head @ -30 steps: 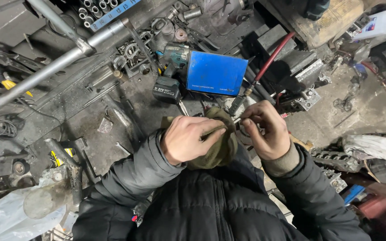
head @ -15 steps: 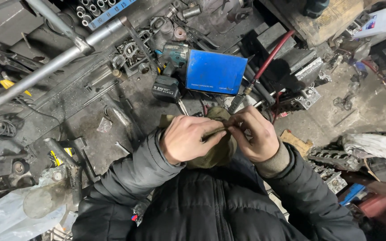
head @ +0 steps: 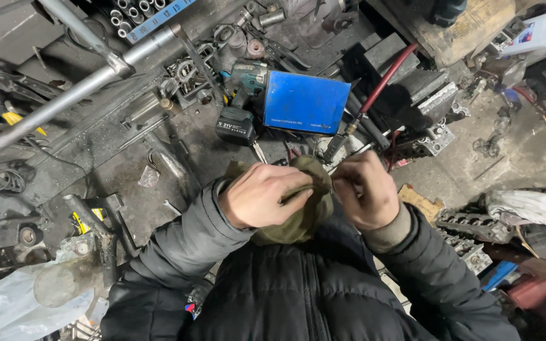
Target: Organize and inspect engine valve train components on a workbench.
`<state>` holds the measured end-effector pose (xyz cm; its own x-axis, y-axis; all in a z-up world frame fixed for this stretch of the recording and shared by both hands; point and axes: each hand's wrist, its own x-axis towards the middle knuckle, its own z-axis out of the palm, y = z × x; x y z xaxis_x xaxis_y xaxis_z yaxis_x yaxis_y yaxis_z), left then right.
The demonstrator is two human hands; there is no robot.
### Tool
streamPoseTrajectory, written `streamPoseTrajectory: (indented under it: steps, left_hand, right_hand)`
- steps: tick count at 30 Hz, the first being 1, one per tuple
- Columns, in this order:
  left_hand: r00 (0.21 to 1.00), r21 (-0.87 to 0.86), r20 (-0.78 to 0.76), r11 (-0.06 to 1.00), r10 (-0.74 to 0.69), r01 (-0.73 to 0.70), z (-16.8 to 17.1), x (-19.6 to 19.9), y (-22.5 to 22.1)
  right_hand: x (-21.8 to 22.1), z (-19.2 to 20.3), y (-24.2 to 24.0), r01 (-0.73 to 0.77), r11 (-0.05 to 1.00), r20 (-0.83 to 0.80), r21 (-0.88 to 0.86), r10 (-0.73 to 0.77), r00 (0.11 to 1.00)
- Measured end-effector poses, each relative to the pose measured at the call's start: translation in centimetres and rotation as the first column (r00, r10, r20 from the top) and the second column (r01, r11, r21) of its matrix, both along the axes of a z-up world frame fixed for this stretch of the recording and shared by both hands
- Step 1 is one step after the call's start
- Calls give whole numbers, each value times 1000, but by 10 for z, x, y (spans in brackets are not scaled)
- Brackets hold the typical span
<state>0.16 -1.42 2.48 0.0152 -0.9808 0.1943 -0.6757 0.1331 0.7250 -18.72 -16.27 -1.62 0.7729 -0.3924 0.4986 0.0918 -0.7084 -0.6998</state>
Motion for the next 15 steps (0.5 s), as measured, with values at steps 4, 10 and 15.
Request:
streamPoseTrajectory:
  steps: [4,10,15]
  left_hand:
    - [1000,-40,21,999,10,-9,0,1,0]
    - [999,11,38,1000,22,-22,-1,-2,-1]
    - [1000,1,12,1000,25,-25,0,-2,-1]
  right_hand:
    - [-3,2,3,5,981,42,196,-14,999]
    - [1,-6,10,-183,871,140,455,133,981]
    - [3,-14,13,-198,904,164,378,145,976]
